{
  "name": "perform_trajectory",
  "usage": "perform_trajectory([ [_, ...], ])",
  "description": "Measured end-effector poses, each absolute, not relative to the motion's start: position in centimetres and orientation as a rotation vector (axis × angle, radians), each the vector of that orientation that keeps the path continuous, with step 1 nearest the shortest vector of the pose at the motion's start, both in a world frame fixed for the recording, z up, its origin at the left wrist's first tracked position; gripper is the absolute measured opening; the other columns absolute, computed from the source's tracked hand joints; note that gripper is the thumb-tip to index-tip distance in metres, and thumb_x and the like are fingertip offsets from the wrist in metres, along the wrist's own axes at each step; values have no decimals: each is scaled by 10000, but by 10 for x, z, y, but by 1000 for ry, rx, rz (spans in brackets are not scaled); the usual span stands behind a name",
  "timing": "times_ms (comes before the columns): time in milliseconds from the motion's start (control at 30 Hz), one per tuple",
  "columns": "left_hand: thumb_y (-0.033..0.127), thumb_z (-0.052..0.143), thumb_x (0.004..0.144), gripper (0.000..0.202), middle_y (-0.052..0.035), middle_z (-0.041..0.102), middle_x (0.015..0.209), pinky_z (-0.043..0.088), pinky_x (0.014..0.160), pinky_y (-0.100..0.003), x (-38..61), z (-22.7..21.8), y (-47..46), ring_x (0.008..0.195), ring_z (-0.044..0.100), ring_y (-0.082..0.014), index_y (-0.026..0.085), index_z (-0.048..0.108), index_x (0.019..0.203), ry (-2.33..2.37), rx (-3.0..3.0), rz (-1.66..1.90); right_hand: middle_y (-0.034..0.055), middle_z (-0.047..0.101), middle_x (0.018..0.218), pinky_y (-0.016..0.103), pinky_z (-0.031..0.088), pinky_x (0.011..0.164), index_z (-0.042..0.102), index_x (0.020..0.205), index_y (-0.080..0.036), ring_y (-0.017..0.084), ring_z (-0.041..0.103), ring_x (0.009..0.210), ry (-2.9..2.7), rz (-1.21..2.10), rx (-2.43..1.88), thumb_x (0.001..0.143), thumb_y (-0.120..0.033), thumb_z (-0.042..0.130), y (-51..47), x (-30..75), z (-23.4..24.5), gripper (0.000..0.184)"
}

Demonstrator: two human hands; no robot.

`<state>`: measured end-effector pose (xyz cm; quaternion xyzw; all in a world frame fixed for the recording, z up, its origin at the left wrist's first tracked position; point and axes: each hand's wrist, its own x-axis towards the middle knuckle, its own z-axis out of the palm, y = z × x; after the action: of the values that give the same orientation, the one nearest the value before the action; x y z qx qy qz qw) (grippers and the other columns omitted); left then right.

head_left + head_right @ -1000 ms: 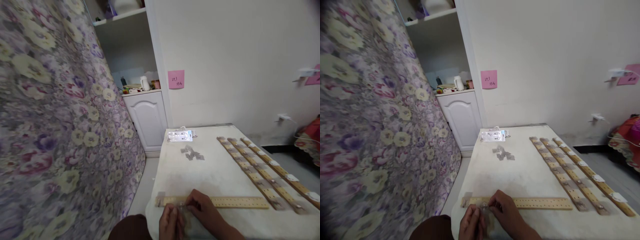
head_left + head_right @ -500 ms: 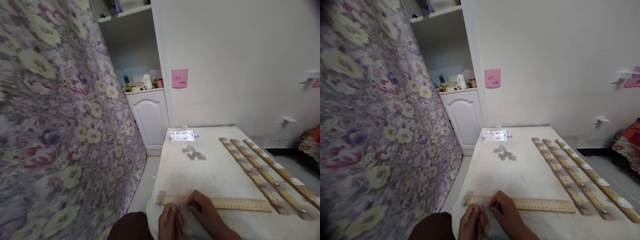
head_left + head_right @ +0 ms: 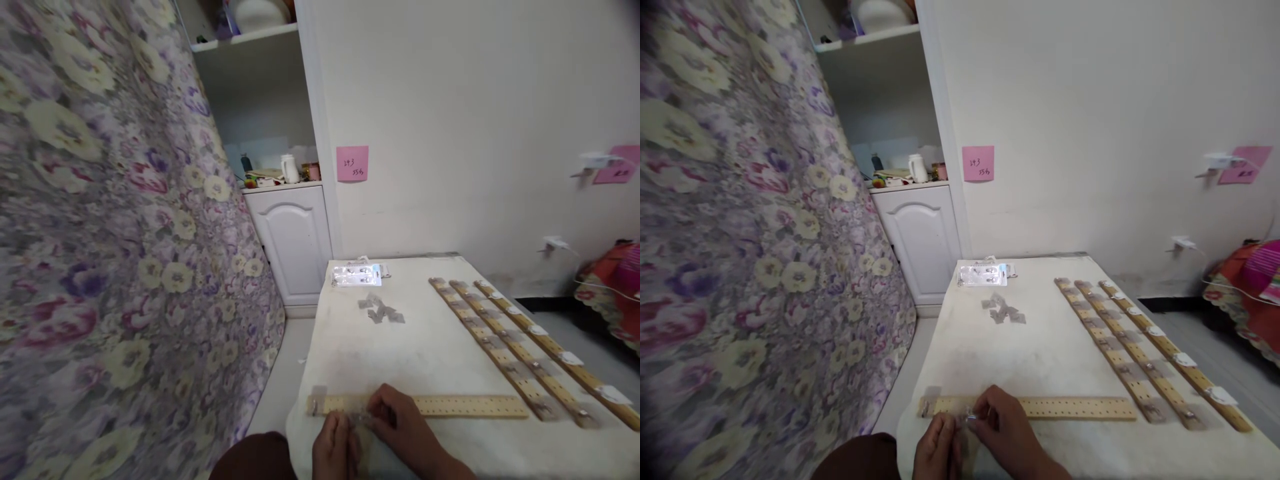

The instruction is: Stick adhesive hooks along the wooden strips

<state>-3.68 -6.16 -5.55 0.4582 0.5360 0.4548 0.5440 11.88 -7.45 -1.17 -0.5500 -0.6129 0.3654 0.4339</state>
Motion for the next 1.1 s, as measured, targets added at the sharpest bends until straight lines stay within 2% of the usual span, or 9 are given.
perform_trajectory([
  [167,620,487,731,425,74,414,390,195,359,-218,-36,-55,-61,321,294,-74,226,425,584,1253,1142,1044,-30,525,621,223,352,568,549,712,-187,117,465,600,-1475,872,-1393,814,-340,493,-74,128,-9,192],
  [400,603,487,743,416,79,398,395,215,376,-213,-37,-56,-65,344,304,-76,224,418,585,1223,1119,1026,-25,512,633,233,362,588,535,688,-183,128,463,627,-1412,989,-1386,781,-350,519,-67,132,-27,193],
  [567,591,488,749,410,85,389,397,206,377,-211,-36,-55,-65,342,294,-68,221,406,590,1224,1140,1008,-19,550,656,232,375,590,564,746,-181,129,485,627,-1379,1053,-1365,759,-352,539,-66,130,-29,173],
  [833,555,474,782,394,92,396,421,208,371,-197,-32,-42,-68,345,310,-56,214,394,601,1198,1111,1003,-45,488,575,219,341,558,521,643,-178,108,442,580,-1369,1158,-1362,693,-245,552,-69,128,-34,89],
  [967,546,499,773,385,99,376,412,209,368,-189,-31,-38,-71,344,304,-54,215,390,608,1212,1043,1036,-53,469,576,211,330,546,511,652,-178,99,433,575,-1346,1200,-1326,671,-187,547,-71,123,-35,42],
  [1100,560,445,799,405,73,432,413,228,365,-193,-30,-37,-72,337,339,-61,202,432,609,1223,1078,1037,-50,489,582,208,334,542,510,666,-176,96,448,574,-1291,1224,-1287,677,-182,557,-70,120,-34,48],
])
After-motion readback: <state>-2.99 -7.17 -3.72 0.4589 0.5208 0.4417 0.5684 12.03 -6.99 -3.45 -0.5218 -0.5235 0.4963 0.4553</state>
